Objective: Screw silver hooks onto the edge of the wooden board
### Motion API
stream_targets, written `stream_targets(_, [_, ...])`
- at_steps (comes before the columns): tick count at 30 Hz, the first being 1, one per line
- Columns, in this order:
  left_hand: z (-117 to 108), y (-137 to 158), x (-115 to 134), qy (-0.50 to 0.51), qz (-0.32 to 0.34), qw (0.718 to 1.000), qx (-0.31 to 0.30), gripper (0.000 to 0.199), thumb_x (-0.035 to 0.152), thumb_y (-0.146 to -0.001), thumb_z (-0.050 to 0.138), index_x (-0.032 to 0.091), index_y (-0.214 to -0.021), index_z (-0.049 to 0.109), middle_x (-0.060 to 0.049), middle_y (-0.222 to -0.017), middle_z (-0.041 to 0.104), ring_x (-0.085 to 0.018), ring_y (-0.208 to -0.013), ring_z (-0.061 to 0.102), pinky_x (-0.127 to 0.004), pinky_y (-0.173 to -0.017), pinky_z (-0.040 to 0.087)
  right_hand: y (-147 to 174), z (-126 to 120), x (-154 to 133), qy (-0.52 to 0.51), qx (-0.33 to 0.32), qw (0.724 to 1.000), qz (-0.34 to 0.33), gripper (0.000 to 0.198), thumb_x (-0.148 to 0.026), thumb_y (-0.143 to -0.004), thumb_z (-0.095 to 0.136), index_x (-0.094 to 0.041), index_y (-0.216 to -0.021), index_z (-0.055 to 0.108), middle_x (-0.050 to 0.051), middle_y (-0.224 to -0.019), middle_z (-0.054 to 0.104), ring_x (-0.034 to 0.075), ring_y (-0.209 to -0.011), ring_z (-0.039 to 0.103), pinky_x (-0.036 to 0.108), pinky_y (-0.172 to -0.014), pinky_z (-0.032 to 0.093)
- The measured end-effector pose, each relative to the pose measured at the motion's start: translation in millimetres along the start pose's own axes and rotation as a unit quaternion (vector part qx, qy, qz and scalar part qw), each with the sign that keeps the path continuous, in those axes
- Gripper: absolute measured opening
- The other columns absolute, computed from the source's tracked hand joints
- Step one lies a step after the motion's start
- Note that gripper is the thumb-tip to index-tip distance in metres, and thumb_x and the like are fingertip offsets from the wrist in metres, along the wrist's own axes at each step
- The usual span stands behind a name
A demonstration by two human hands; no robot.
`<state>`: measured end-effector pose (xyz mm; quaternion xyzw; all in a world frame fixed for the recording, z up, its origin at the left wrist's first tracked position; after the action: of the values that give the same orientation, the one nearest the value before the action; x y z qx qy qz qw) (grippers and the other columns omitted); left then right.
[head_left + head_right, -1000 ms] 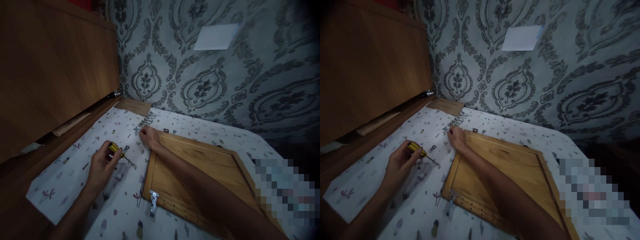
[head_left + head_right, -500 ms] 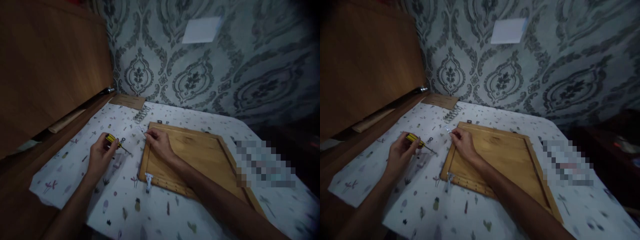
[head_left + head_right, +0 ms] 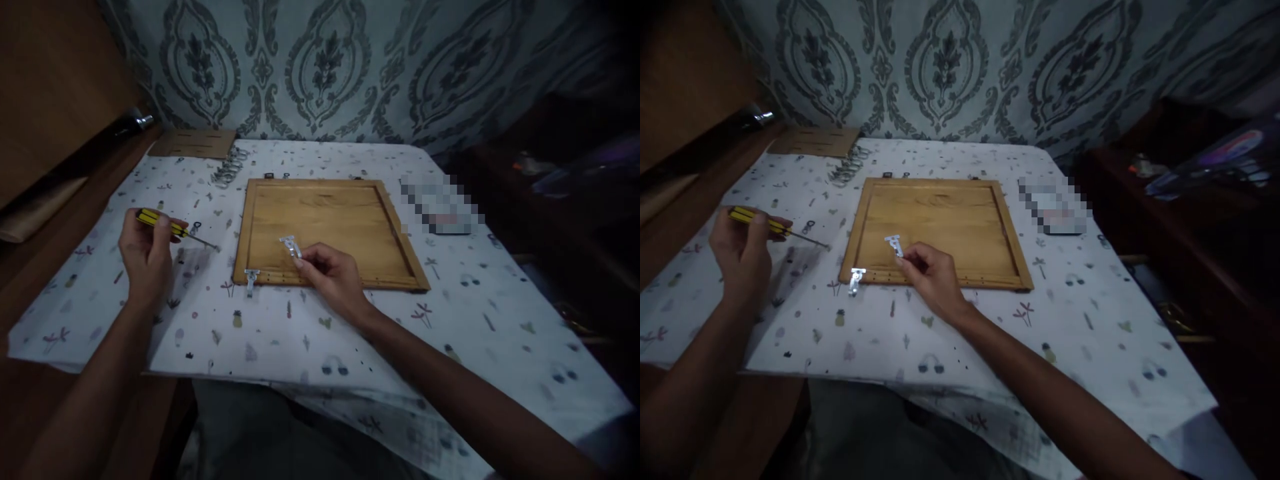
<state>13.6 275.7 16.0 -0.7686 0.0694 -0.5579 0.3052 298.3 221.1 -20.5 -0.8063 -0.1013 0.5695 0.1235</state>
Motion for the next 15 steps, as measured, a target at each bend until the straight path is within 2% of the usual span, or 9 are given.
stream_targets(3, [3, 0, 0, 0.003, -0.002, 1.0, -0.001, 0.033, 0.045, -0.095, 0.061, 0.017, -0.09, 0.044, 0.004, -0.075, 0.057, -0.009, -0.066, 0.063, -0.019, -0.056, 0.048, 0, 2, 3, 0.023, 0.0, 0.999, -0.022, 0.02, -0.036, -0.087, 0.061, -0.019, -0.077, 0.059, 0.0, -0.069, 0.056, 0.012, -0.063, 0.049, 0.026, -0.059, 0.04])
stream_targets(6, [4, -4, -5, -0.015, -0.024, 1.0, 0.014, 0.017, 0.021, -0.103, 0.05, 0.018, -0.092, 0.037, 0.007, -0.077, 0.049, -0.004, -0.069, 0.065, -0.013, -0.052, 0.043, -2, 6, 6, 0.036, -0.004, 0.998, -0.042, 0.019, -0.032, -0.086, 0.063, -0.019, -0.075, 0.056, -0.001, -0.069, 0.054, 0.012, -0.066, 0.049, 0.027, -0.064, 0.041])
stream_targets(7, [4, -6, -7, -0.03, -0.039, 0.998, 0.038, 0.016, 0.012, -0.103, 0.046, 0.018, -0.092, 0.035, 0.008, -0.077, 0.047, -0.003, -0.067, 0.064, -0.012, -0.048, 0.041, -3, 7, 7, 0.039, -0.004, 0.998, -0.048, 0.017, -0.03, -0.086, 0.063, -0.018, -0.076, 0.056, -0.002, -0.07, 0.054, 0.012, -0.067, 0.05, 0.027, -0.066, 0.041])
stream_targets(10, [6, -12, -15, -0.06, -0.068, 0.995, 0.05, 0.018, 0.003, -0.103, 0.04, 0.017, -0.094, 0.035, 0.009, -0.078, 0.044, -0.002, -0.065, 0.065, -0.011, -0.043, 0.039, -6, 11, 10, 0.045, -0.006, 0.997, -0.062, 0.015, -0.024, -0.087, 0.063, -0.018, -0.076, 0.055, -0.003, -0.071, 0.052, 0.011, -0.068, 0.05, 0.026, -0.07, 0.042])
stream_targets(12, [7, -15, -18, -0.072, -0.082, 0.992, 0.057, 0.016, -0.001, -0.103, 0.036, 0.014, -0.099, 0.037, 0.01, -0.074, 0.043, -0.001, -0.062, 0.063, -0.009, -0.043, 0.038, -7, 13, 11, 0.066, -0.005, 0.994, -0.092, 0.014, -0.02, -0.088, 0.063, -0.018, -0.077, 0.055, -0.005, -0.069, 0.051, 0.01, -0.067, 0.049, 0.026, -0.072, 0.043])
stream_targets(15, [9, -18, -18, -0.086, -0.101, 0.99, 0.055, 0.005, 0.009, -0.105, 0.036, 0.011, -0.11, 0.037, 0.01, -0.077, 0.047, 0.0, -0.055, 0.059, -0.01, -0.042, 0.036, -10, 14, 14, 0.1, -0.012, 0.986, -0.132, 0.013, -0.019, -0.089, 0.064, -0.017, -0.079, 0.055, -0.005, -0.071, 0.051, 0.01, -0.069, 0.05, 0.028, -0.076, 0.045])
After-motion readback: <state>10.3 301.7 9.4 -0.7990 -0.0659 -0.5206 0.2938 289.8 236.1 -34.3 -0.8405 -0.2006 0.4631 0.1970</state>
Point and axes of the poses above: each hand's wrist, its own y-axis away from the middle knuckle, its own z-axis out of the palm, x = y × z, the point moved 2 cm from there along -y, towards the middle knuckle
